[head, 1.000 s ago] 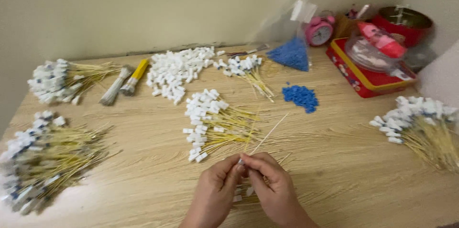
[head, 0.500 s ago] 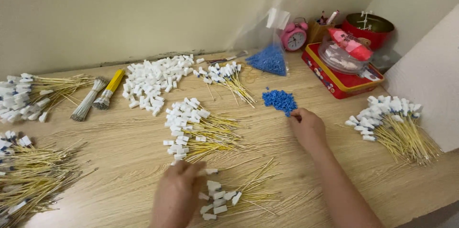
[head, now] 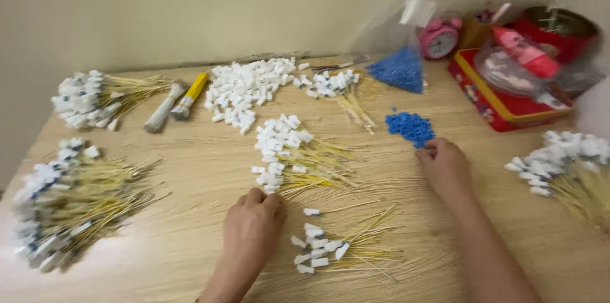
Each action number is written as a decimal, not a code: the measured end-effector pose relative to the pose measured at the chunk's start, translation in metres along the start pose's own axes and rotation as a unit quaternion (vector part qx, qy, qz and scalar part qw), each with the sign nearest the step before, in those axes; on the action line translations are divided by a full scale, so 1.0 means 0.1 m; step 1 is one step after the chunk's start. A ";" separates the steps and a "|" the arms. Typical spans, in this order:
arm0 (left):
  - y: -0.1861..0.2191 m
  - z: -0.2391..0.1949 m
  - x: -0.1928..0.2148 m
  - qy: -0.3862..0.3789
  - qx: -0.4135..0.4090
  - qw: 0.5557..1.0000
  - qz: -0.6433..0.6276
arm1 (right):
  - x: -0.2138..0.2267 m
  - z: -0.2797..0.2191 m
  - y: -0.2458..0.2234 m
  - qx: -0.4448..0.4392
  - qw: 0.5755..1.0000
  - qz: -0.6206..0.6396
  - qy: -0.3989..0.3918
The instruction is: The person repeatedly picks a thin stick, a white foam piece, and a small blue bead, then threads the bead onto the stick and places the foam piece on top. The assembled units are set aside on the table. The process is repeated continuously throughout the clip.
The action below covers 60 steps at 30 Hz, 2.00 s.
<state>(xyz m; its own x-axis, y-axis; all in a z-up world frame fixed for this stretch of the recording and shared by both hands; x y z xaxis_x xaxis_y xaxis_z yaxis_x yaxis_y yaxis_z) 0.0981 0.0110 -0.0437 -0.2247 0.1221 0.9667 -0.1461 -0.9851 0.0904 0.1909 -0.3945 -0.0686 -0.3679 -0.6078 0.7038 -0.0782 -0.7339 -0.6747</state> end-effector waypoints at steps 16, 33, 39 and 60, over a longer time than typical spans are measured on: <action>-0.03 0.06 -0.15 -0.109 0.062 0.990 0.064 | 0.08 -0.07 -0.23 -0.069 0.995 0.014 -0.067; 0.10 -0.04 -0.31 -0.189 0.157 0.725 -0.644 | -0.04 -0.87 -1.07 -0.001 0.912 0.403 -0.080; 0.46 -0.06 -0.17 -0.213 0.166 0.650 -0.711 | -0.36 -1.56 -1.50 -0.042 0.837 0.514 -0.183; 0.66 -0.18 -0.06 -0.164 0.143 0.725 -0.653 | -0.29 -1.72 -1.68 0.071 0.900 0.413 -0.120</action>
<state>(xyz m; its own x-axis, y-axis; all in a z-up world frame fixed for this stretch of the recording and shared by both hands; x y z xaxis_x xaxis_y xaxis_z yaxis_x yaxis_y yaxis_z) 0.0726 -0.0521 -0.0479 0.1738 0.9847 0.0111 0.1895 -0.0445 0.9809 0.0557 -0.2012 -0.0143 -0.0344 -0.9993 0.0136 0.2552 -0.0220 -0.9666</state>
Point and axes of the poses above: each hand's wrist, its own z-axis towards the middle knuckle, its own x-axis out of the back of the hand, y = z × x, the point moved 6 cm from there along z, towards the middle knuckle, and after that the axes turned 15 degrees about z, right-handed, at the moved point
